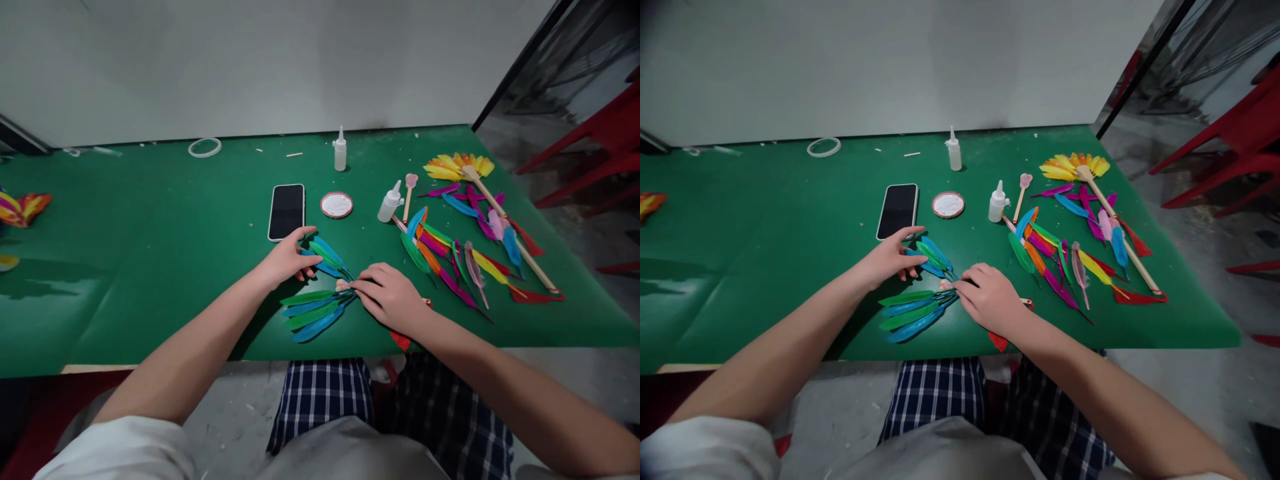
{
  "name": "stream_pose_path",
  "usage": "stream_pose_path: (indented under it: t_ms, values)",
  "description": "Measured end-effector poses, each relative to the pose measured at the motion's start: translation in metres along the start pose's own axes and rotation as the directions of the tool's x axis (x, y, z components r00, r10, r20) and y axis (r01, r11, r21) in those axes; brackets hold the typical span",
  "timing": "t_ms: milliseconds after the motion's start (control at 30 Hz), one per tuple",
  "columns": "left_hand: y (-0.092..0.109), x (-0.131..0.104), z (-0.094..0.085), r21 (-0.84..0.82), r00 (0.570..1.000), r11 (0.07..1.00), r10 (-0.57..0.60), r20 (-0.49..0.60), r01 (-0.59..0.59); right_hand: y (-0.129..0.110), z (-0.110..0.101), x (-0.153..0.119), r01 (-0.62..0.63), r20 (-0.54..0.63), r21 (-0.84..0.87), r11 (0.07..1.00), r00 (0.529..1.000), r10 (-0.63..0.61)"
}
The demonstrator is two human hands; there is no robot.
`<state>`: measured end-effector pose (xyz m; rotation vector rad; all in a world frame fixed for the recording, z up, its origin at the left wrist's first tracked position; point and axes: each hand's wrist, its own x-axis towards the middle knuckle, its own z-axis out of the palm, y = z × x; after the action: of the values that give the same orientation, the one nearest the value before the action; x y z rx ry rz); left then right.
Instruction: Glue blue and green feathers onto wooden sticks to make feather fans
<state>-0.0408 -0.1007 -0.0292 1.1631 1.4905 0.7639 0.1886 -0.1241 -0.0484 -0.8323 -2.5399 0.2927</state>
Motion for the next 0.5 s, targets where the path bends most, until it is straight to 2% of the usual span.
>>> stream_pose_path:
  t_ms: [267,400,500]
  values:
    - [0.0059,0.0015,0.0030,0.120,0.999,0.993,0.014,-0.048,-0.008,0.0005,0.0024,0.0002,0.030,0.009,-0.028,0.999,1.000,-0.030]
    - [0.0078,0.0023,0.0020,0.203,1.000,0.979,0.016,-0.009,-0.014,0.0023,0.0026,0.0000,0.038,0.008,-0.031,0.999,0.999,-0.038]
    - [0.0065,0.0028,-0.0019,0.198,0.999,0.980,0.003,0.037,-0.010,0.0037,0.0033,-0.0007,0.037,-0.015,-0.026,0.999,0.999,-0.037]
